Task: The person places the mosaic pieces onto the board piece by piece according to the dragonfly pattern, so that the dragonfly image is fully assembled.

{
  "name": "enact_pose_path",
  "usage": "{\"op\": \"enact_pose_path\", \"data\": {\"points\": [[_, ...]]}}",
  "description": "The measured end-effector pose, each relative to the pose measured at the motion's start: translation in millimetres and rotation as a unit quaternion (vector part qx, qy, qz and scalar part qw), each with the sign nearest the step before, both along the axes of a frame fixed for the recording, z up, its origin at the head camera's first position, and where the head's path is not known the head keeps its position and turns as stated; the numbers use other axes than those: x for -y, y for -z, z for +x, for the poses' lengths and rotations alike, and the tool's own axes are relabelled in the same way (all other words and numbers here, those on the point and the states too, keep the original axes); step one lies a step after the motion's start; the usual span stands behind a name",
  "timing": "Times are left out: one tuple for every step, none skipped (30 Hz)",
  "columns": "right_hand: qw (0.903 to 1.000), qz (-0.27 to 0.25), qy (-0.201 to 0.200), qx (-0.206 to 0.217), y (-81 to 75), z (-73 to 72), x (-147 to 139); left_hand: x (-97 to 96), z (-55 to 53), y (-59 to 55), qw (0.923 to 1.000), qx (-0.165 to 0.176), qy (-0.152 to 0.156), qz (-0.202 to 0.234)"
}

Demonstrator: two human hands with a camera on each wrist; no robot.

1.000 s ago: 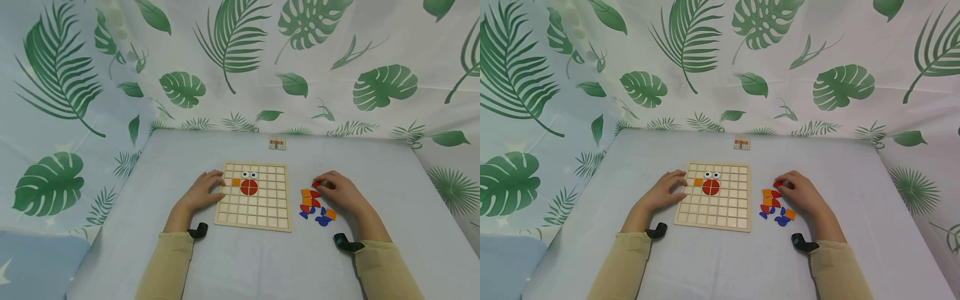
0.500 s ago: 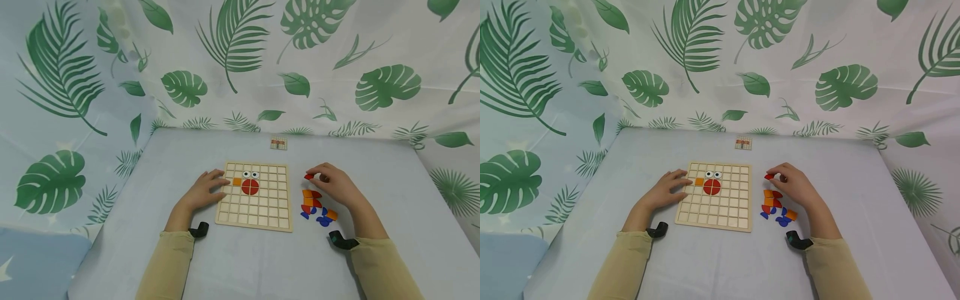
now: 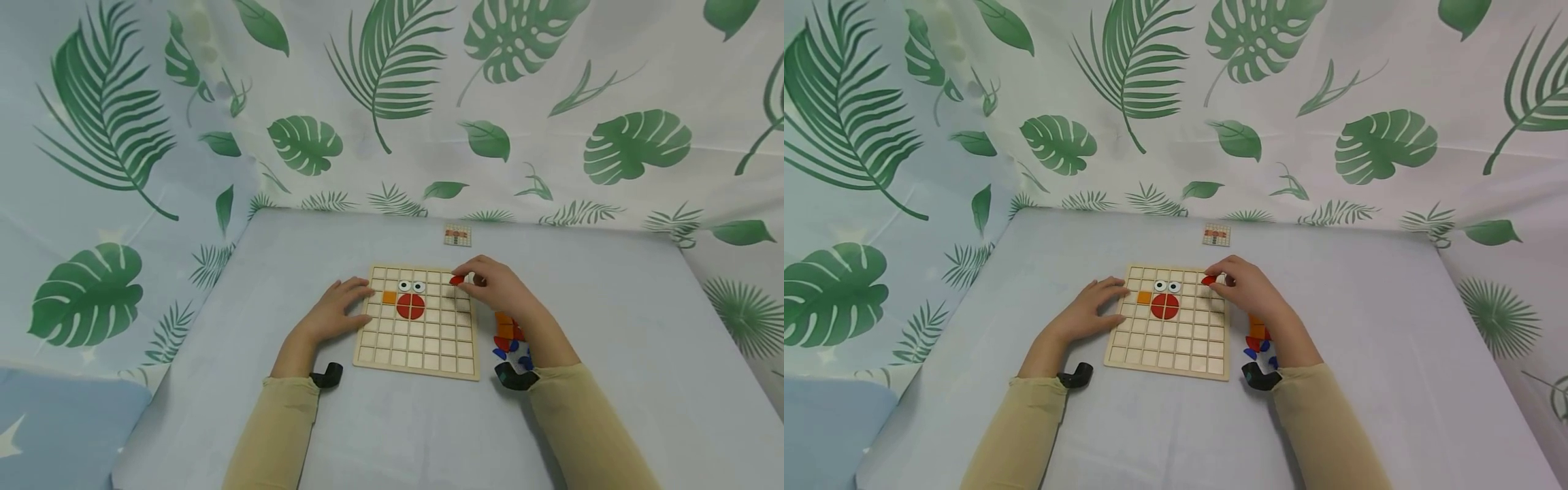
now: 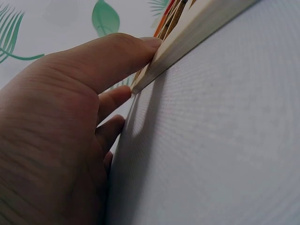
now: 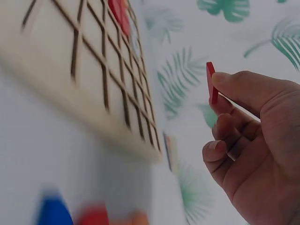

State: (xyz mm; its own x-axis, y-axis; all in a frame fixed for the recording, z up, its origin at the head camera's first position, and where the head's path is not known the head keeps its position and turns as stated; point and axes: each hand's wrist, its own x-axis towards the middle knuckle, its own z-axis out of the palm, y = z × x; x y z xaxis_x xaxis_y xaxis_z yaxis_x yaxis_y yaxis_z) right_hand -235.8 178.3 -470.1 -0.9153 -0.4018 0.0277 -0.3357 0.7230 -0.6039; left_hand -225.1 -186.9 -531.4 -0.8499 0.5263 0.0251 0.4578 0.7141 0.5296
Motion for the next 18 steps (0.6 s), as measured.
{"op": "enact_pose_path", "data": {"points": [[1.0000,-0.006,-0.008,0.001,1.1,-1.3,6.3,-0.2,-0.3,-0.1,1.0000,0.000,-0.001,0.000],[0.9998,-0.011,-0.016,0.002,2.4,-2.6,12.4,-0.4,-0.5,-0.2,1.0000,0.002,-0.003,0.001],[0.9996,-0.015,-0.022,0.004,3.7,-3.9,18.6,-0.5,-0.7,-0.2,1.0000,0.005,-0.005,0.001],[0.9994,-0.020,-0.028,0.005,5.0,-5.1,24.8,-0.6,-1.0,-0.1,1.0000,0.005,-0.005,0.001],[0.9991,-0.022,-0.034,0.005,6.3,-6.3,30.9,-0.7,-1.3,0.1,1.0000,0.006,-0.006,0.001],[0.9988,-0.027,-0.040,0.006,7.5,-7.5,36.6,-0.8,-1.6,0.2,0.9999,0.008,-0.007,0.002],[0.9985,-0.030,-0.045,0.008,8.4,-8.3,42.2,-0.9,-2.0,0.5,1.0000,0.007,-0.006,0.002],[0.9982,-0.033,-0.048,0.011,9.6,-9.2,47.5,-0.9,-2.1,0.7,1.0000,0.006,-0.005,0.004],[0.9979,-0.036,-0.051,0.016,10.9,-10.1,52.5,-0.8,-2.4,0.9,1.0000,0.005,-0.005,0.004],[0.9976,-0.039,-0.054,0.021,12.2,-11.1,57.4,-0.6,-2.6,1.1,1.0000,0.006,-0.005,0.004],[0.9972,-0.041,-0.057,0.025,13.8,-12.2,61.9,-0.5,-2.6,1.2,1.0000,0.007,-0.006,0.004],[0.9968,-0.045,-0.058,0.031,14.8,-12.9,66.0,-0.3,-2.7,1.4,1.0000,0.006,-0.005,0.004],[0.9965,-0.046,-0.061,0.035,16.2,-13.8,70.3,-0.1,-2.7,1.4,0.9999,0.008,-0.006,0.003],[0.9965,-0.043,-0.061,0.037,17.8,-14.6,74.6,0.0,-2.7,1.4,0.9999,0.010,-0.007,0.003],[0.9964,-0.041,-0.063,0.039,19.1,-15.3,79.0,0.2,-2.7,1.2,0.9999,0.012,-0.008,0.002],[0.9965,-0.037,-0.065,0.038,20.4,-15.8,83.4,0.4,-2.6,1.1,0.9999,0.015,-0.008,0.003],[0.9965,-0.032,-0.068,0.036,21.4,-16.2,87.6,0.4,-2.6,0.7,0.9999,0.015,-0.008,0.005],[0.9965,-0.026,-0.072,0.035,22.1,-16.3,91.9,0.4,-2.6,0.5,0.9998,0.015,-0.009,0.004]]}}
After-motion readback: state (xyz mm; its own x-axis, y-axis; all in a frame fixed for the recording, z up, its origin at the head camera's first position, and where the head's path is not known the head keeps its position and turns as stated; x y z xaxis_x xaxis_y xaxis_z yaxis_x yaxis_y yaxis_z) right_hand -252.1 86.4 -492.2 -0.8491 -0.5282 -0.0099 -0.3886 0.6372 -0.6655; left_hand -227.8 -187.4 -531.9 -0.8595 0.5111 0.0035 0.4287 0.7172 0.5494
